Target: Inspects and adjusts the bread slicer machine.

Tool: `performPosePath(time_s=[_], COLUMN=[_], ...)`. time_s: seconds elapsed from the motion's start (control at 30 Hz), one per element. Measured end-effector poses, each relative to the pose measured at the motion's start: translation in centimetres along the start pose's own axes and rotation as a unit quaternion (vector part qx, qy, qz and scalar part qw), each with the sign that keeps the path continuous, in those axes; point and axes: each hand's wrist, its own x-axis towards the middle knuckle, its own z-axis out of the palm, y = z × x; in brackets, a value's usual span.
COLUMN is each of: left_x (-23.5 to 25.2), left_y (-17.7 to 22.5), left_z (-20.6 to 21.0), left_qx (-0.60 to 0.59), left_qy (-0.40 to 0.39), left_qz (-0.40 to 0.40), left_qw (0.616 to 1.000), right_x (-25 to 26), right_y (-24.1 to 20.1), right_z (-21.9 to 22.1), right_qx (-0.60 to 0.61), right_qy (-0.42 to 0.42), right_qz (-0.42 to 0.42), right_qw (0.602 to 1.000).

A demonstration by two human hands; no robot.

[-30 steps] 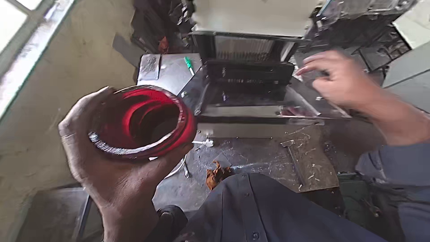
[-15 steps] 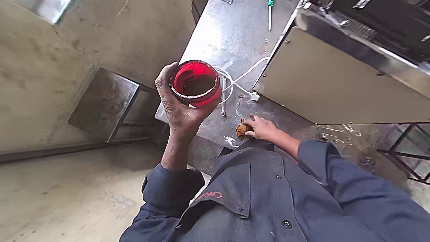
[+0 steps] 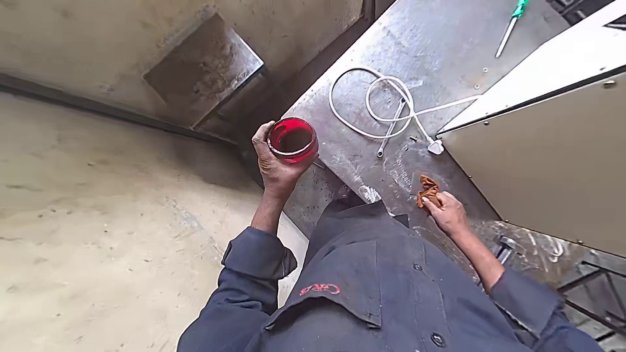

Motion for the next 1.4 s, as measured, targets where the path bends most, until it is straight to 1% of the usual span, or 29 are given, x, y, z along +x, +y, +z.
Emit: performPosePath(time_s=[0.07,0.13,0.2,0.27,0.33,0.43,0.5,0.57,0.6,0.7,0.77,0.83,0.9,1.0,1.07,1.1,1.17,1.2,1.27,1.33,1.4], left_x=[-2.1,-4.3,-7.0,-10.2,-13.6,-18.1,-21.2,-24.2,-24.7,-27.4,-27.9,-30.3,-30.9,-32.3,-32.4,-32.6,-32.7,-32.7,-32.3,-32.7,-33.5], left_y=[-2.4,-5.0,-7.3,-9.6,-12.0,-16.3,-19.4,-22.1,-23.2,-24.7,-25.2,-24.0,-23.9,-23.4,-23.0,-22.7,-21.4,-21.0,-19.7,-17.8,-17.3], left_z=[-0.7,-1.0,-1.1,-0.5,1.0,4.9,8.5,12.6,14.6,19.3,21.4,23.5,25.4,27.8,29.3,29.8,29.8,29.3,28.0,26.6,25.1], left_qx=[0.022,0.036,0.046,0.044,0.043,0.028,0.003,-0.011,-0.014,-0.047,-0.043,-0.057,-0.05,-0.019,0.015,0.016,0.016,0.02,0.011,0.002,0.037], left_qy=[0.011,0.041,0.049,0.046,0.042,0.027,0.006,-0.016,-0.033,-0.107,-0.155,-0.215,-0.253,-0.302,-0.342,-0.35,-0.343,-0.337,-0.33,-0.34,-0.381], left_qz=[-0.011,-0.011,-0.039,-0.056,-0.069,-0.066,-0.064,-0.082,-0.099,-0.148,-0.15,-0.152,-0.127,-0.093,-0.099,-0.098,-0.083,-0.071,-0.052,-0.078,-0.114], left_qw=[1.0,0.998,0.997,0.996,0.996,0.997,0.998,0.996,0.994,0.982,0.976,0.963,0.958,0.949,0.934,0.932,0.935,0.939,0.943,0.937,0.917], right_x=[-0.9,-1.1,-0.9,-0.7,-0.4,-0.1,-1.1,-3.7,-5.2,-12.8,-17.1,-22.1,-24.8,-28.6,-30.1,-30.7,-31.7,-32.2,-32.9,-33.6,-34.0], right_y=[-0.5,-1.4,-2.1,-2.2,-1.8,-1.1,0.1,2.1,3.3,7.4,10.1,13.4,16.0,17.7,18.0,18.0,18.3,18.5,18.9,19.4,19.7], right_z=[0.3,0.0,-0.5,-0.7,-0.5,0.4,1.2,2.4,3.4,7.1,10.8,14.2,17.8,22.5,24.8,25.5,26.3,26.7,27.8,28.4,28.8], right_qx=[-0.008,-0.028,-0.049,-0.073,-0.092,-0.1,-0.078,-0.021,0.017,0.11,0.152,0.169,0.175,0.18,0.203,0.228,0.277,0.304,0.349,0.376,0.384], right_qy=[-0.004,-0.013,-0.021,-0.036,-0.038,-0.019,-0.009,0.017,0.03,0.028,0.026,0.024,0.027,-0.02,-0.051,-0.063,-0.084,-0.104,-0.144,-0.182,-0.193], right_qz=[0.002,0.005,0.006,-0.002,-0.041,-0.118,-0.134,-0.139,-0.146,-0.123,-0.102,-0.073,-0.041,0.052,0.1,0.128,0.169,0.175,0.16,0.15,0.16], right_qw=[1.0,1.0,0.999,0.997,0.994,0.988,0.988,0.99,0.989,0.986,0.983,0.983,0.983,0.982,0.973,0.963,0.942,0.931,0.912,0.896,0.889])
